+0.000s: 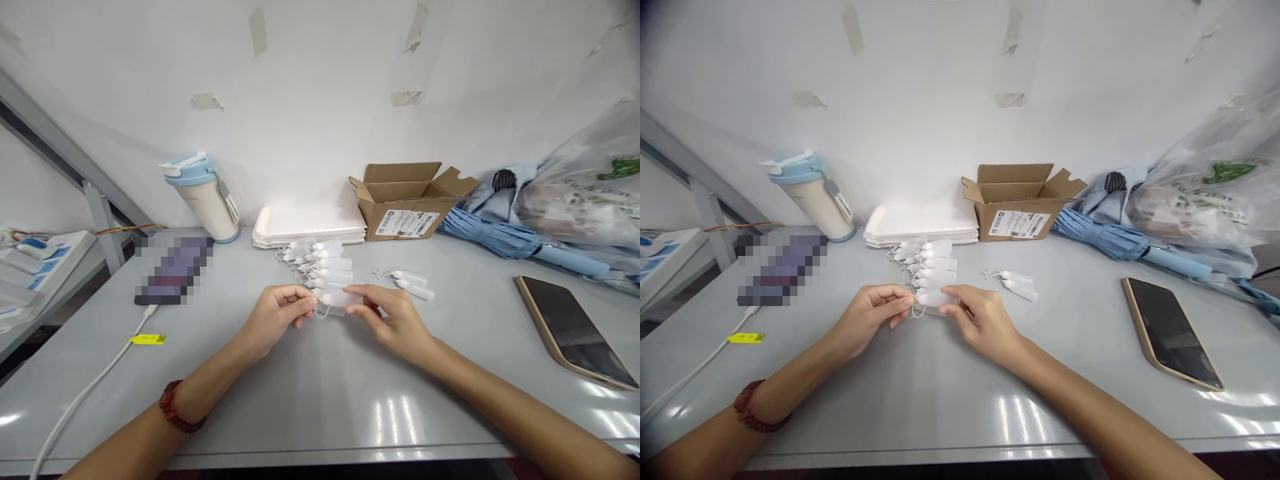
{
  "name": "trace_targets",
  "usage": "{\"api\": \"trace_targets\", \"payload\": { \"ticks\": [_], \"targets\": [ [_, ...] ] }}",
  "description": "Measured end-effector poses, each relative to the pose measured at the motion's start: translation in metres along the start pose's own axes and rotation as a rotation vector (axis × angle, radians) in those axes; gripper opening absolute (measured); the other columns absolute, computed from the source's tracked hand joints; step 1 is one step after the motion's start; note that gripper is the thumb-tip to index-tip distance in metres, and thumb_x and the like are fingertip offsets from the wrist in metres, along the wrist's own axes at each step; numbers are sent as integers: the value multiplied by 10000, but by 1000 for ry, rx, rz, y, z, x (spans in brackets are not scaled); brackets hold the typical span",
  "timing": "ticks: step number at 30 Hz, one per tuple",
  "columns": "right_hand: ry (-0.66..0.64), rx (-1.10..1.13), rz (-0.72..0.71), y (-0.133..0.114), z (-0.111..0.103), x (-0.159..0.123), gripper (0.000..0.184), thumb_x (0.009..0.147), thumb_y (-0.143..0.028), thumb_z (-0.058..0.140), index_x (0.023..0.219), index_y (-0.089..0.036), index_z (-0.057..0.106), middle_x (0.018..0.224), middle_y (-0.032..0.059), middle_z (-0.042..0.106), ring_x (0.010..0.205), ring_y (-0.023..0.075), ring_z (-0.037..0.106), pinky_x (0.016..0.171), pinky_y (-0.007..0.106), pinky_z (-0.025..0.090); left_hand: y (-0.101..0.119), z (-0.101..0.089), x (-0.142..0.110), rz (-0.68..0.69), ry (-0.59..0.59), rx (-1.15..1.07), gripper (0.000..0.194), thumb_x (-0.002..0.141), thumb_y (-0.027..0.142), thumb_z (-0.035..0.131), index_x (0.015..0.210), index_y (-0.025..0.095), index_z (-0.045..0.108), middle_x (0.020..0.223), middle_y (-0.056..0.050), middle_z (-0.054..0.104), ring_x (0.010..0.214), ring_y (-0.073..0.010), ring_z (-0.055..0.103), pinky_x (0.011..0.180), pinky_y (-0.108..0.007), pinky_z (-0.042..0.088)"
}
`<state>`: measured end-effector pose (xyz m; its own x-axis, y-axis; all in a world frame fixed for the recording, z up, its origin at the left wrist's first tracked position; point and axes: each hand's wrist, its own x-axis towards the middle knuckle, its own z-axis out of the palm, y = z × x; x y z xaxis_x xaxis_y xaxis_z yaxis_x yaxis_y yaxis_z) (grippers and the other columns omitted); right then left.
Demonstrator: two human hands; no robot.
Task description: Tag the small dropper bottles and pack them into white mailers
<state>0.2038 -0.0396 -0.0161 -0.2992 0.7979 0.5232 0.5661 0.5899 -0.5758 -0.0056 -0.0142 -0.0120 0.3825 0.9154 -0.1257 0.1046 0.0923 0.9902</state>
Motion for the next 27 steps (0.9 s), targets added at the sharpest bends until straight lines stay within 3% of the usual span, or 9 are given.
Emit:
{"api": "trace_targets", "payload": {
  "ticks": [6,14,27],
  "targets": [
    [-27,-11,-23,3,-3,3,223,865,-293,537,995,-134,625,624,3,608,476,94,487,472,219,392,2,-2,1,7,11,-13,168,783,292,602,694,152,629,585,26,531,487,-70,404,508,-227,314],
    [-7,-26,14,15,-10,10,165,862,-245,543,998,-168,595,791,29,644,593,105,540,533,229,434,2,-9,7,41,127,-13,187,760,335,633,717,153,644,591,28,516,482,-60,380,478,-216,278],
    [-49,-69,15,18,-5,11,153,873,-251,519,964,-167,609,769,34,637,592,112,536,531,247,427,-6,-9,16,32,140,-10,241,711,384,661,765,150,681,553,45,411,475,-58,261,461,-230,175]
  ]
}}
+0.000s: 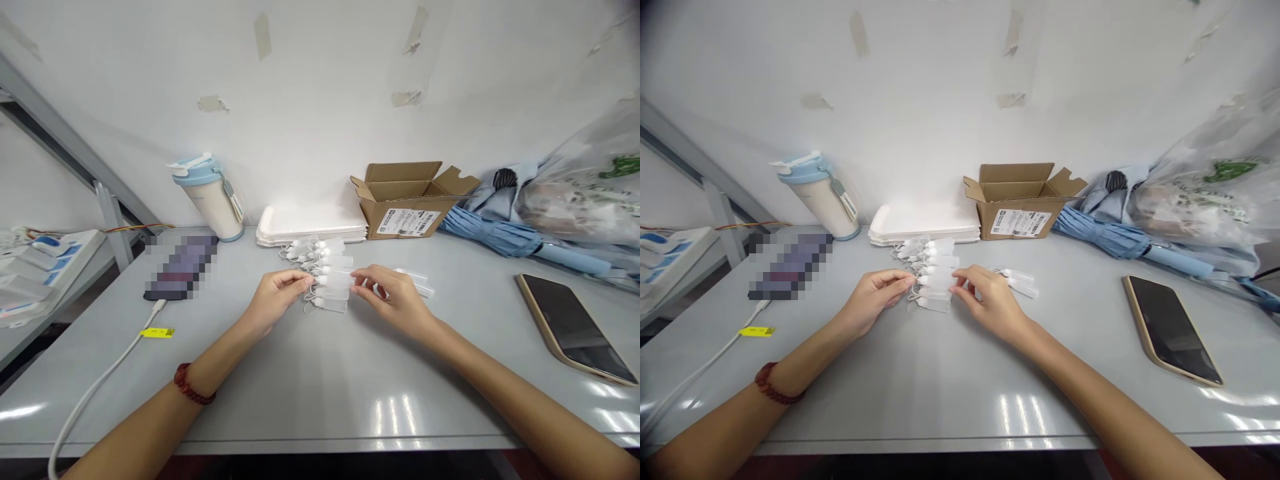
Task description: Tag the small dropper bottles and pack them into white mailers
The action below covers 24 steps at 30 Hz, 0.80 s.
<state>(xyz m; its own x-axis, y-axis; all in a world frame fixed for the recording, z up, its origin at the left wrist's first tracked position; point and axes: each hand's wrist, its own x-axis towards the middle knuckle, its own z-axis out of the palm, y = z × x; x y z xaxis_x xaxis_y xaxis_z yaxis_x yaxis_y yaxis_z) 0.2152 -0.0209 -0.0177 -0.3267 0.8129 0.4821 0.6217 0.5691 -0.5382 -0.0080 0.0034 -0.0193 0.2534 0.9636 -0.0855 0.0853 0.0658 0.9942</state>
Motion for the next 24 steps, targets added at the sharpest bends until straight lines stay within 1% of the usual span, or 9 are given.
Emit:
{"api": "trace_targets", "payload": {
  "ticks": [7,14,18,24],
  "targets": [
    [-4,-18,-13,2,3,-2,147,868,-237,524,964,-160,604,756,31,626,567,106,515,523,242,416,-3,-2,1,-24,-17,-3,259,723,396,649,789,147,683,567,45,398,472,-54,233,458,-230,149],
    [-22,-24,1,3,4,-2,190,868,-290,525,1001,-169,588,774,30,626,559,107,518,531,247,418,-3,0,1,-34,3,38,293,710,419,649,800,144,692,552,38,396,479,-62,252,447,-220,174],
    [-41,-58,-4,4,4,-3,271,829,-350,583,1030,-168,575,763,22,604,572,114,505,538,251,412,-3,0,1,-39,5,32,268,708,406,651,781,151,691,530,47,392,466,-59,248,442,-220,168],
    [-74,-78,-4,8,6,-4,263,831,-324,583,1038,-162,562,742,12,572,575,118,491,550,251,412,-4,-1,2,-60,5,19,234,726,382,638,738,150,669,556,42,429,453,-52,253,443,-222,159]
  ]
}}
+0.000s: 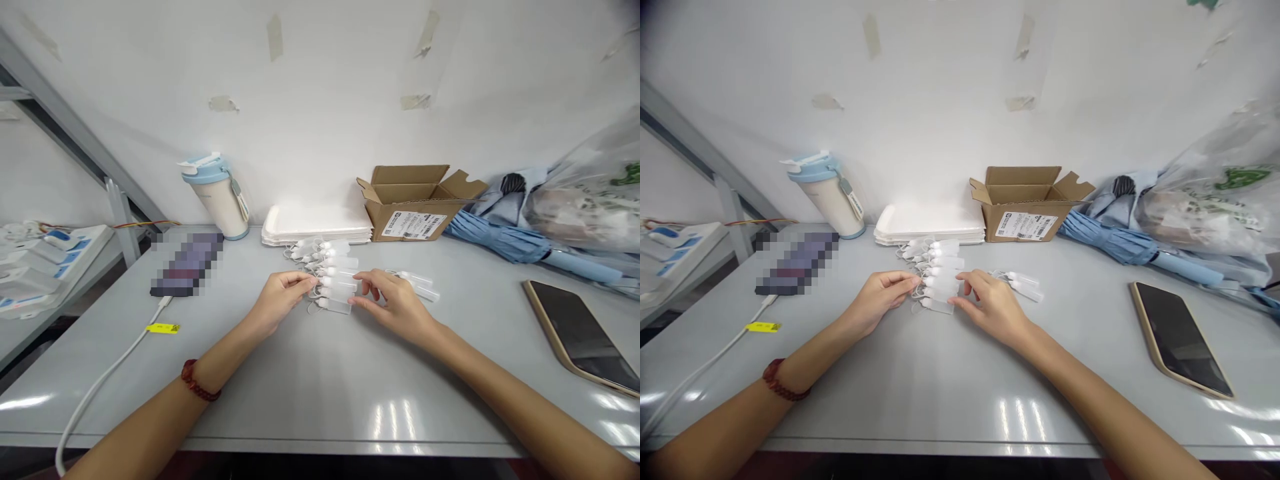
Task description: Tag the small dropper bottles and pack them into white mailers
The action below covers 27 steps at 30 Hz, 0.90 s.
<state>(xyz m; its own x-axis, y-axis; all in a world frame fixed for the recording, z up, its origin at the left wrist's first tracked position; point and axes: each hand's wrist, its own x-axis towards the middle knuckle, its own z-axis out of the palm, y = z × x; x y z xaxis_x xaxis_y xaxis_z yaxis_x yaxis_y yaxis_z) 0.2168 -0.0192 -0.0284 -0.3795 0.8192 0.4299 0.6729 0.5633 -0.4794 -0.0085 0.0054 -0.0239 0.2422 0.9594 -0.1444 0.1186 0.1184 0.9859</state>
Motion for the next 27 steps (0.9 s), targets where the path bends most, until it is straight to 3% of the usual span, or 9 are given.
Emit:
{"api": "trace_targets", "payload": {
  "ticks": [7,14,22,27],
  "targets": [
    [22,-5,-42,1,-5,0,250,843,-317,568,1048,-173,559,755,15,573,580,117,496,543,252,406,4,0,-2,-4,39,-24,269,753,406,619,744,138,645,539,58,381,449,-43,249,450,-211,181],
    [113,-112,8,11,-33,9,125,861,-259,521,907,-168,593,722,20,588,541,108,490,518,245,403,4,-1,-3,23,98,-54,289,752,397,619,858,130,650,618,38,459,447,-32,294,454,-202,235],
    [-130,-560,222,28,-61,7,133,817,-170,526,903,-145,625,898,84,646,848,248,596,619,330,462,4,-8,3,58,189,-87,249,765,362,605,845,131,646,637,29,470,436,-26,299,420,-189,198],
    [-244,-658,318,28,-67,6,208,809,-118,501,968,-125,636,993,116,640,951,274,578,665,343,470,4,-9,5,49,219,-77,243,759,349,605,836,121,642,625,30,473,429,-25,299,416,-189,195]
  ]
}}
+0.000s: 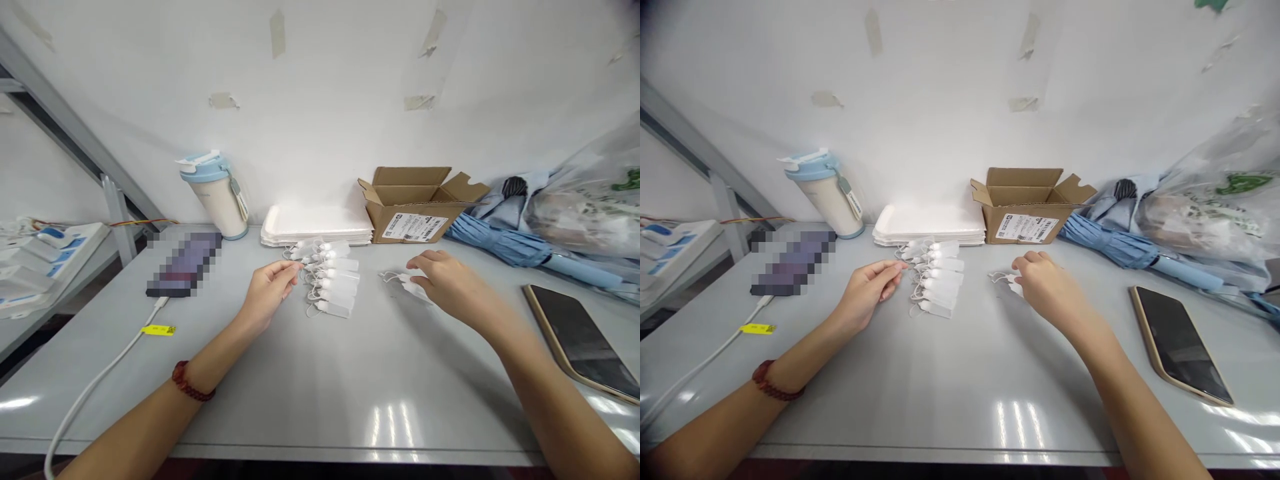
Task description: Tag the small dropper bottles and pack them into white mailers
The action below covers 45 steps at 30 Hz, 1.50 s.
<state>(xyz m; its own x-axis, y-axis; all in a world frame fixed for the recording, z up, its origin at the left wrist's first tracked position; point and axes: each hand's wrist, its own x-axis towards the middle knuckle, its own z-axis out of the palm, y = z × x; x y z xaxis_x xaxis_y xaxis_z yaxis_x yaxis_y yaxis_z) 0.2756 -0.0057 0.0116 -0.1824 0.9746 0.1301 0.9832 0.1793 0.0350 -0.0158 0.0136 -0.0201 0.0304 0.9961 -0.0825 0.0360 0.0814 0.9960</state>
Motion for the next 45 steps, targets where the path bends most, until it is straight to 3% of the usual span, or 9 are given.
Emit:
{"api": "trace_targets", "payload": {
  "ticks": [4,12,21,27,31,33,36,41,45],
  "targets": [
    [-75,17,40,3,0,2,200,802,-124,496,941,-134,639,996,111,639,948,265,577,674,332,461,0,3,-4,-2,-42,27,238,763,357,597,802,124,627,611,33,477,432,-28,302,426,-192,208],
    [-227,160,85,11,-1,0,129,784,-268,516,839,-194,606,875,39,638,712,178,585,568,267,408,1,8,-9,7,-60,59,256,763,383,595,831,141,645,581,45,476,453,-46,326,454,-198,254],
    [-308,-72,91,-3,0,-3,101,747,-154,511,753,-175,610,850,84,630,745,221,578,567,280,370,2,11,-18,56,-82,156,262,794,395,557,861,161,656,591,41,489,482,-64,385,465,-202,289],
    [-101,299,-91,-10,-5,-4,110,781,-247,519,807,-185,606,787,47,615,707,173,560,573,259,399,5,11,-21,130,-69,182,231,792,370,564,847,165,653,590,37,494,588,-99,490,538,-194,373],
    [102,590,-184,-27,-10,-5,124,808,-294,525,842,-198,595,792,31,602,716,154,536,522,228,401,8,14,-26,146,-90,198,207,793,345,561,852,169,652,613,25,532,608,-106,509,544,-189,390],
    [169,666,-232,-38,-9,-8,114,813,-274,530,869,-198,596,804,31,601,734,155,538,586,249,434,9,15,-29,150,-122,191,201,794,339,556,860,174,652,625,19,549,606,-108,508,535,-189,387],
    [211,721,-317,-54,-3,-13,111,814,-234,540,903,-189,590,827,41,597,759,162,547,683,295,456,11,15,-32,141,-204,187,231,810,355,524,894,183,653,619,19,541,531,-98,456,488,-199,352],
    [233,714,-468,-67,4,-20,135,831,-190,518,961,-185,554,868,67,580,792,180,546,683,313,466,13,16,-39,123,-407,216,305,846,400,458,819,168,653,626,13,525,466,-78,366,473,-218,320],
    [282,710,-490,-67,6,-21,143,829,-167,527,972,-171,538,876,66,562,771,164,539,665,291,466,14,20,-46,82,-527,259,237,828,375,507,834,180,642,620,19,538,466,-74,385,455,-205,308]
  ]
}}
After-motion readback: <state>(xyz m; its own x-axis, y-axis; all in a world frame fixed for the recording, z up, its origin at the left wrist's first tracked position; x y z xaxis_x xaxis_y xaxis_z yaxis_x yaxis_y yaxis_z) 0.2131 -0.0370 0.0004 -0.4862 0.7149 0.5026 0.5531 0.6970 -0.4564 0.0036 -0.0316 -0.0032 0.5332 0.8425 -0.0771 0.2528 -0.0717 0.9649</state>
